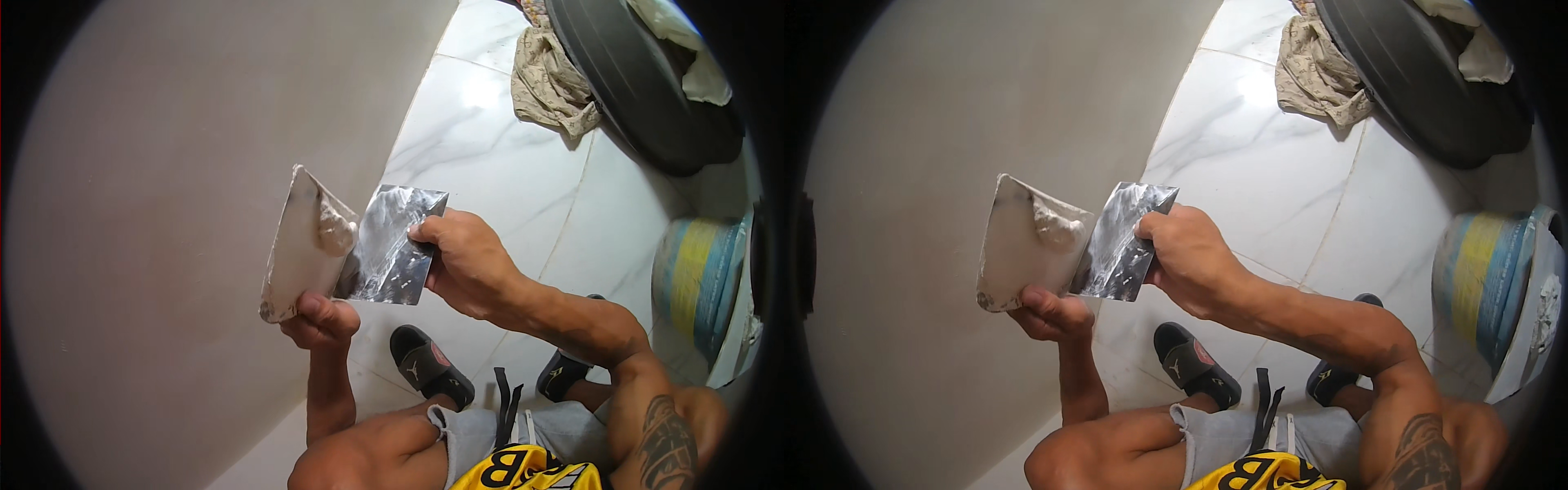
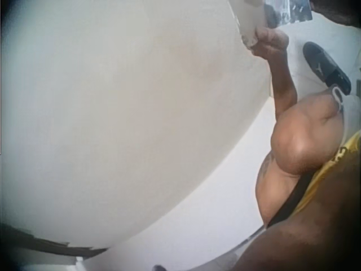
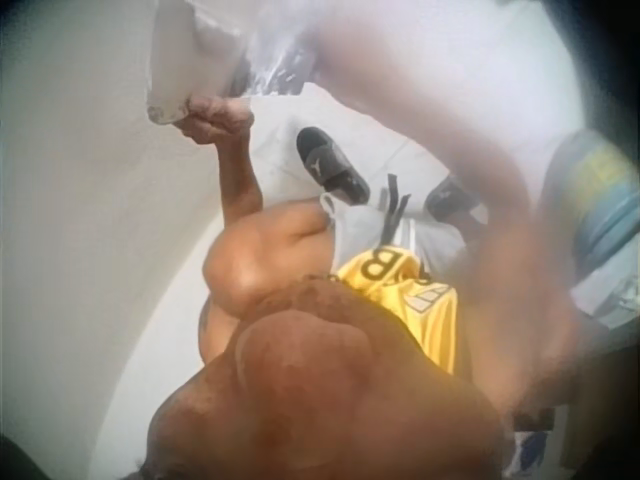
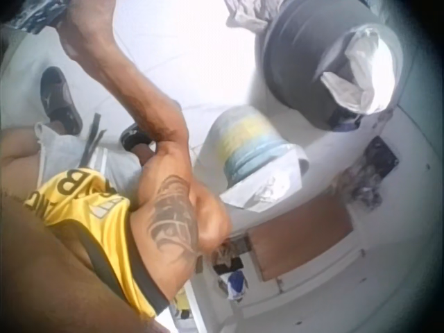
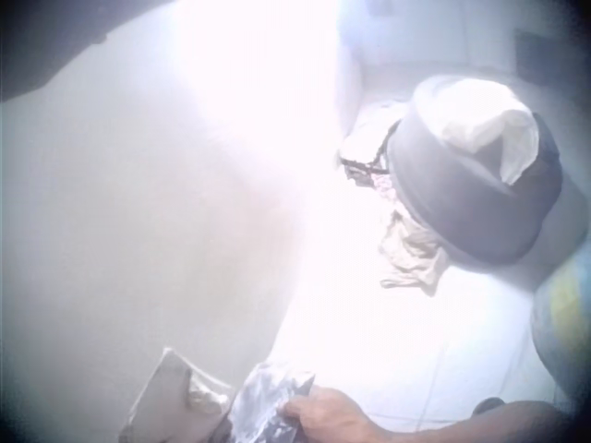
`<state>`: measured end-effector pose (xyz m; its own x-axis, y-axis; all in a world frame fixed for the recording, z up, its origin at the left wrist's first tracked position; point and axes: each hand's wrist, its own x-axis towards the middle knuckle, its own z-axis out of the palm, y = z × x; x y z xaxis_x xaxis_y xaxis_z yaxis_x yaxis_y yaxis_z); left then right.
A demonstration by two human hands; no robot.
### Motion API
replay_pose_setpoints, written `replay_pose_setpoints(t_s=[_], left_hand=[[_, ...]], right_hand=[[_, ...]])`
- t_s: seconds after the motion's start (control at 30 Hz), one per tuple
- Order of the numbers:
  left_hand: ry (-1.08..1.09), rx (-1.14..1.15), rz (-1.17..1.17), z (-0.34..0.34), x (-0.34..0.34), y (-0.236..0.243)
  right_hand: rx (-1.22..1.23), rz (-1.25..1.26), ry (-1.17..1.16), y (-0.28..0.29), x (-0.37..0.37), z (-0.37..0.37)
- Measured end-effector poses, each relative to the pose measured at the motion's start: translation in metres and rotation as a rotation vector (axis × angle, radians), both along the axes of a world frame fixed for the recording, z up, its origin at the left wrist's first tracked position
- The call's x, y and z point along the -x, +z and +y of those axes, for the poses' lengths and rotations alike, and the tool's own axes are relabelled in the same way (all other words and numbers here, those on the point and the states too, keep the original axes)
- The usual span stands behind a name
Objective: The person applies plaster onto a wall corner using putty knives, smoothing the compound across the surface and transferring plaster between the blades.
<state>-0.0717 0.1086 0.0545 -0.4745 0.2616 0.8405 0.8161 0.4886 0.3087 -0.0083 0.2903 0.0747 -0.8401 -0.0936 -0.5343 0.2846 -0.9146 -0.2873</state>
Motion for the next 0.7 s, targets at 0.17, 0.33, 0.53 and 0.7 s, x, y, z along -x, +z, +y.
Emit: replay_pose_setpoints(t_s=[0.17, 0.33, 0.53, 0.7], left_hand=[[-0.017, 0.281, -0.084, -0.020, -0.008, -0.004], [-0.128, 0.245, -0.122, -0.023, -0.007, -0.011], [-0.302, 0.319, -0.245, -0.026, 0.000, 0.003], [-0.306, 0.362, -0.234, -0.030, 0.003, 0.011]], right_hand=[[0.041, -0.013, 0.037, -0.003, 0.000, 0.003], [0.101, 0.021, 0.052, -0.005, 0.002, 0.003], [0.123, 0.013, 0.071, -0.002, 0.005, 0.002], [0.120, 0.036, 0.081, 0.002, 0.009, 0.004]])
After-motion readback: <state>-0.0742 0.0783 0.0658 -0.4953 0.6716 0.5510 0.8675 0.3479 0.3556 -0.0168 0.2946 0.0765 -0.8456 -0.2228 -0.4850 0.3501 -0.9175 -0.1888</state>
